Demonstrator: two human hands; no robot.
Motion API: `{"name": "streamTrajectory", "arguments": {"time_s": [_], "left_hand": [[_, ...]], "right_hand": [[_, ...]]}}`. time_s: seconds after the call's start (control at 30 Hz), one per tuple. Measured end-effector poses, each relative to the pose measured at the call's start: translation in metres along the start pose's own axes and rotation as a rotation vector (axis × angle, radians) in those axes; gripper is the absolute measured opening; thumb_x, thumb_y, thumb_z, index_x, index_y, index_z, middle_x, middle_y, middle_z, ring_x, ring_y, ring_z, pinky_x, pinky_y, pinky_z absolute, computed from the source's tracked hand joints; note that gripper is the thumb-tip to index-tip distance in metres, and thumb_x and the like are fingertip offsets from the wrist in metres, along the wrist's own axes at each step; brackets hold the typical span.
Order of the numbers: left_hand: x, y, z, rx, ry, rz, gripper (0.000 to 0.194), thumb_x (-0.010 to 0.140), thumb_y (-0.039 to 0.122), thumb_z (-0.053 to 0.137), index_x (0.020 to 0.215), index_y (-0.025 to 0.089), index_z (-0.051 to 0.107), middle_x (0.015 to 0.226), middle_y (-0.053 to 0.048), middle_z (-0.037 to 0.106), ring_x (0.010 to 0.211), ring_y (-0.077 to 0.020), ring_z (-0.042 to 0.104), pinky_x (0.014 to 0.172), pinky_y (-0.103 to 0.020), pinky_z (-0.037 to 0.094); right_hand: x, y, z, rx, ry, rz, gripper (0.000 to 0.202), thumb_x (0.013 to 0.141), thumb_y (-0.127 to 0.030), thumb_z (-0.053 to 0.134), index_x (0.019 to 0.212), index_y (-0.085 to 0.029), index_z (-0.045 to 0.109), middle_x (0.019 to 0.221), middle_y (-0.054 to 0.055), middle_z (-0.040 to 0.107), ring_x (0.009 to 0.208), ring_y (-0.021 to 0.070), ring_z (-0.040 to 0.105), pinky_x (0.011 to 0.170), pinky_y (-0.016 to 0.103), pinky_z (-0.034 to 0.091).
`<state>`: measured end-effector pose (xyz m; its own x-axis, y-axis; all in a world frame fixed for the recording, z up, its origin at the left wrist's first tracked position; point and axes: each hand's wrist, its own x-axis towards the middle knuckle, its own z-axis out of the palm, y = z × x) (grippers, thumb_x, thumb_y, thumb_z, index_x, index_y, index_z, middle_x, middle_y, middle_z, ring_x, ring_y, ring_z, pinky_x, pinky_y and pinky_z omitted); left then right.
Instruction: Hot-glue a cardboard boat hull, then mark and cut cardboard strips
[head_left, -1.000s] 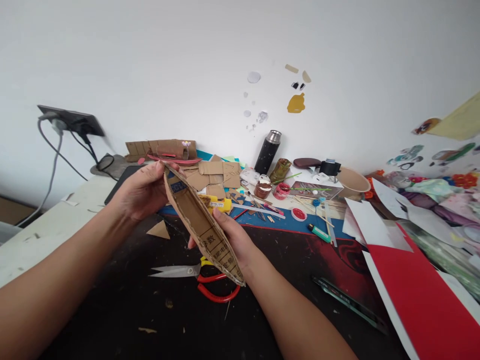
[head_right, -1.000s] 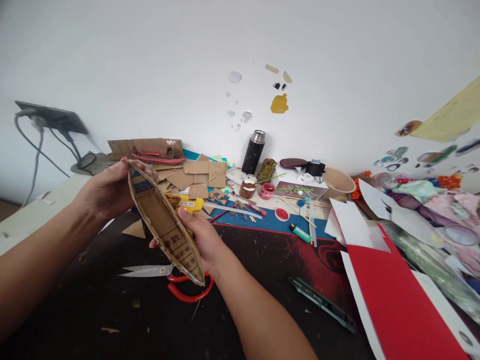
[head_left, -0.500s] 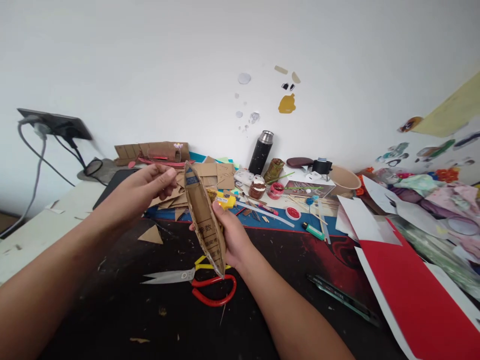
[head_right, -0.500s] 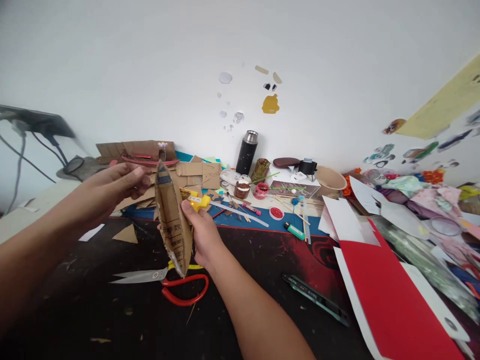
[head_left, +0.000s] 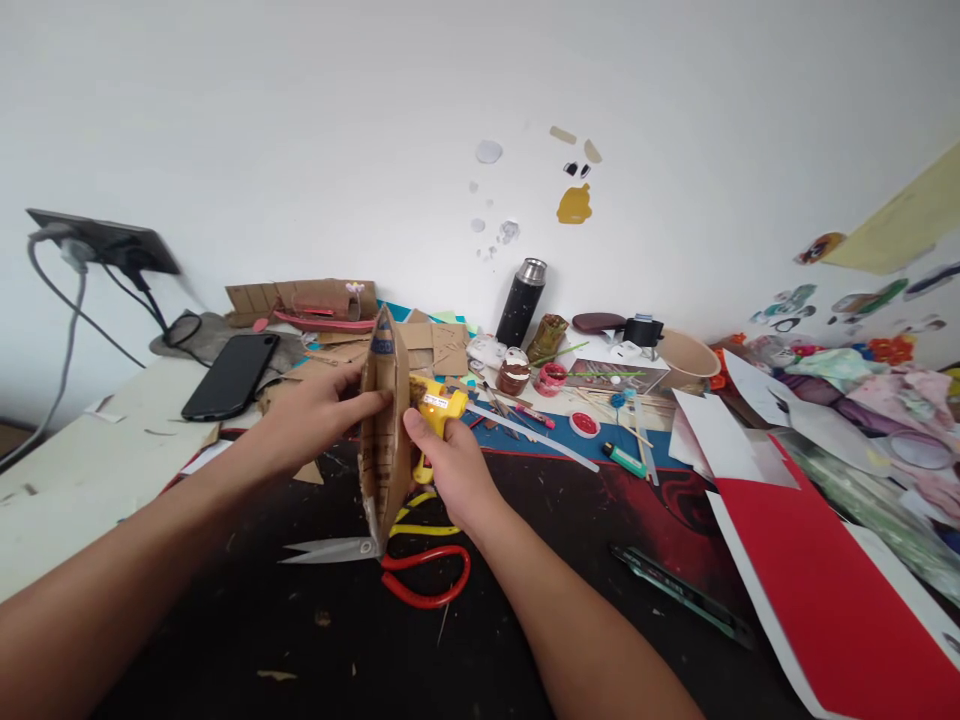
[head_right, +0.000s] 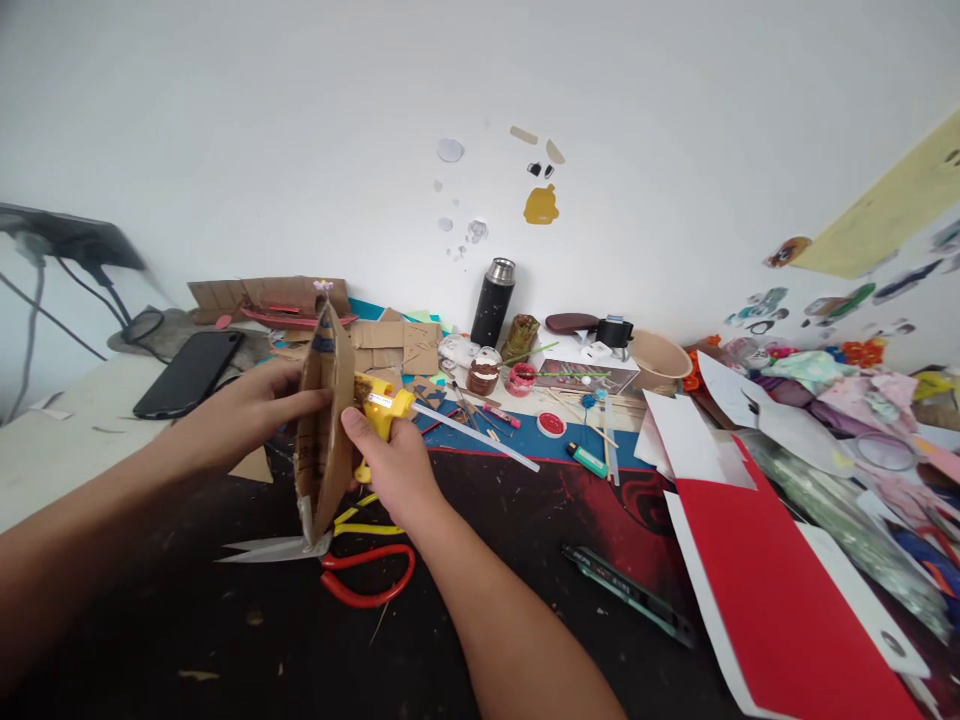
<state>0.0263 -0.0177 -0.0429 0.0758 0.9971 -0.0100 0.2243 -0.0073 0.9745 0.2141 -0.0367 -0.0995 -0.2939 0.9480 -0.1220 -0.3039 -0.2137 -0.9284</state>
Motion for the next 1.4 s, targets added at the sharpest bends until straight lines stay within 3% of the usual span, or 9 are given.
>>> {"name": "streamTrajectory", "arguments": {"time_s": [0.1,0.17,0.27,0.5,0.7,0.83,1.23,1.4], "left_hand": [[0.000,0.003,-0.004,0.107,0.042,0.027,0.044,0.075,0.048,0.086,0.111,0.022,0.083,0.094,-0.005,0.083,0.085,-0.0289,0.072,0.061,-0.030,0.055],[-0.001,0.003,-0.004,0.179,0.096,0.079,0.041,0.076,0.047,0.083,0.108,0.022,0.083,0.092,-0.006,0.082,0.083,-0.0292,0.072,0.059,-0.029,0.054],[-0.002,0.002,-0.002,0.240,0.134,0.121,0.039,0.076,0.044,0.079,0.108,0.023,0.082,0.093,-0.006,0.083,0.081,-0.0285,0.072,0.060,-0.030,0.054],[-0.002,-0.004,0.003,0.313,0.179,0.106,0.036,0.080,0.044,0.076,0.109,0.023,0.080,0.091,-0.003,0.083,0.070,-0.0248,0.069,0.057,-0.030,0.050],[-0.002,-0.010,0.004,0.178,0.025,0.031,0.043,0.076,0.062,0.090,0.088,0.024,0.076,0.065,0.000,0.072,0.052,-0.0217,0.066,0.048,-0.028,0.047],[-0.004,-0.007,0.006,0.215,-0.108,0.011,0.044,0.078,0.069,0.087,0.076,0.026,0.076,0.058,-0.001,0.070,0.048,-0.0230,0.066,0.048,-0.029,0.048],[-0.001,-0.004,0.000,0.198,-0.136,-0.004,0.044,0.078,0.068,0.088,0.070,0.025,0.078,0.054,-0.002,0.070,0.046,-0.0222,0.067,0.046,-0.028,0.050],[-0.001,0.002,0.001,0.254,-0.151,-0.049,0.055,0.075,0.079,0.081,0.074,0.024,0.078,0.058,-0.003,0.072,0.051,-0.0230,0.069,0.051,-0.030,0.052]], "right_hand": [[0.002,0.001,-0.003,-0.016,0.012,0.021,0.062,0.081,-0.082,0.084,0.094,-0.024,0.068,0.060,-0.005,0.062,0.041,0.0133,0.052,0.042,0.025,0.031],[0.005,0.001,-0.004,-0.027,0.049,-0.008,0.063,0.083,-0.083,0.082,0.095,-0.023,0.066,0.060,-0.005,0.062,0.040,0.0126,0.051,0.042,0.025,0.028],[0.005,0.000,-0.006,-0.069,0.063,-0.056,0.063,0.084,-0.083,0.080,0.097,-0.023,0.066,0.061,-0.006,0.062,0.041,0.0120,0.052,0.043,0.025,0.031],[-0.004,-0.004,0.001,-0.250,0.036,-0.047,0.059,0.075,-0.072,0.092,0.092,-0.023,0.065,0.065,-0.006,0.061,0.049,0.0145,0.054,0.047,0.028,0.043],[0.002,-0.002,-0.002,-0.241,0.112,-0.045,0.051,0.079,-0.067,0.090,0.086,-0.024,0.062,0.061,-0.005,0.060,0.046,0.0148,0.055,0.045,0.029,0.045],[0.005,0.000,-0.004,-0.210,0.134,-0.071,0.050,0.078,-0.066,0.088,0.081,-0.024,0.061,0.060,-0.005,0.059,0.044,0.0138,0.054,0.044,0.029,0.048],[0.006,-0.001,-0.003,-0.108,0.120,-0.052,0.054,0.074,-0.067,0.094,0.081,-0.023,0.064,0.064,-0.004,0.060,0.045,0.0138,0.053,0.041,0.029,0.046],[0.006,0.000,-0.003,-0.081,0.129,-0.037,0.054,0.072,-0.066,0.095,0.082,-0.023,0.065,0.065,-0.004,0.062,0.046,0.0135,0.053,0.040,0.028,0.046]]}}
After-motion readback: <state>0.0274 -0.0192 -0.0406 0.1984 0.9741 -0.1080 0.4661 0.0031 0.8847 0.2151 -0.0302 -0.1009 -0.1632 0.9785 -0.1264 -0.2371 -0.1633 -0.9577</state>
